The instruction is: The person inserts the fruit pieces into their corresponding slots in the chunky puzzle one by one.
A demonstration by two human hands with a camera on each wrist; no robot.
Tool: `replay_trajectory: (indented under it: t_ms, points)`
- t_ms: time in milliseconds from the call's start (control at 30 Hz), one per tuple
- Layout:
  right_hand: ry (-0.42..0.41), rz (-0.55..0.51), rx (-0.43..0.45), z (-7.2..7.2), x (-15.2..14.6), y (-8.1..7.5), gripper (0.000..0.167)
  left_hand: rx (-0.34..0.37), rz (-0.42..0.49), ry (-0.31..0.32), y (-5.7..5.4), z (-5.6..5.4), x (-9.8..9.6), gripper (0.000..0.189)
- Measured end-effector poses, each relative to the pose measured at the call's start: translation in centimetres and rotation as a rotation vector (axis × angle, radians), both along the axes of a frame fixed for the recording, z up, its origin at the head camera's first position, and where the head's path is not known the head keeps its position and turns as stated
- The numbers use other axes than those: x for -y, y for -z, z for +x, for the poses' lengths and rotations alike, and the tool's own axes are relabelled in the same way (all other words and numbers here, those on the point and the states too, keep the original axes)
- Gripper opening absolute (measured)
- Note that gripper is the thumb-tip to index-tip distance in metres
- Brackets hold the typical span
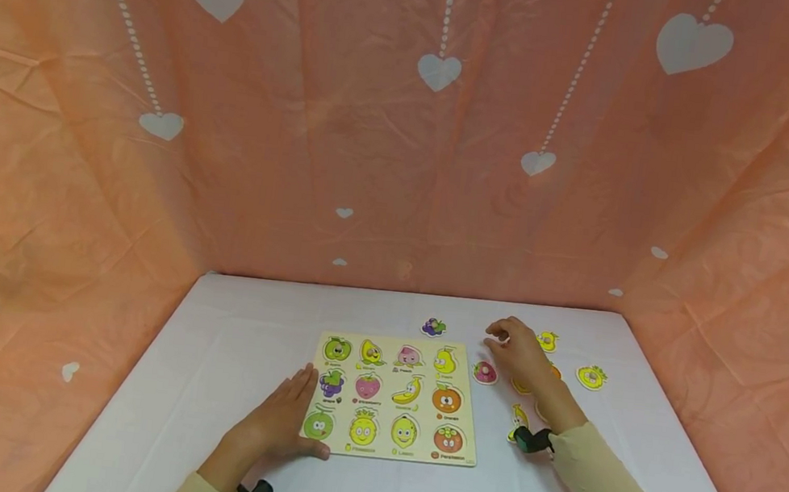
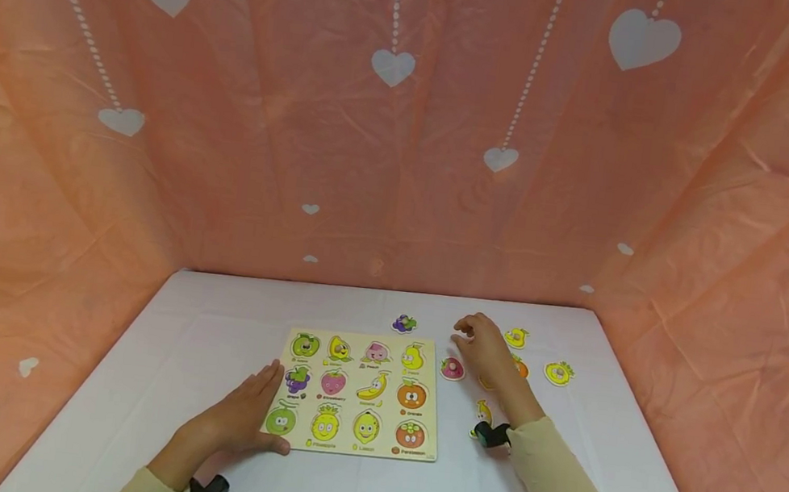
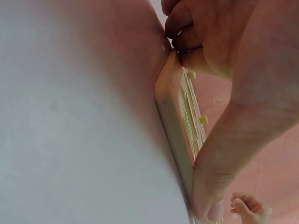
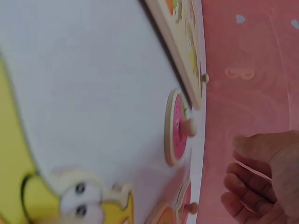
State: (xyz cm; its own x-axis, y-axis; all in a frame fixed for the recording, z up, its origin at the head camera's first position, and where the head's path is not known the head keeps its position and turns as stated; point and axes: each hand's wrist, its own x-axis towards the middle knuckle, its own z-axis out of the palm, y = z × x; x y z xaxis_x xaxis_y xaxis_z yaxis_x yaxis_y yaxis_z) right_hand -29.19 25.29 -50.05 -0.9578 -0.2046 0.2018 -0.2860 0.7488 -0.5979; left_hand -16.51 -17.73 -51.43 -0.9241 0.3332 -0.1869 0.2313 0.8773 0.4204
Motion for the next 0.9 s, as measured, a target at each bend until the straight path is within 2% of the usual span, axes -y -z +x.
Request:
replay_trajectory:
  t_ms: [133,467,900]
  points:
    - [0.019,0.005,0.0,0.0,-0.8,0.1,0.021,-0.005,0.0,0.004,0.1,0.0,0.1,0.138]
    - [0.08,-0.005,0.101,-0.1,-2.8,0.5,0.027,-0.025,0.013,0.02,0.3,-0.1,0.1,0.138]
    - [0.082,-0.011,0.156,0.4,-4.4,0.5,0.03,-0.013,0.006,0.012,0.2,0.0,0.1,0.137]
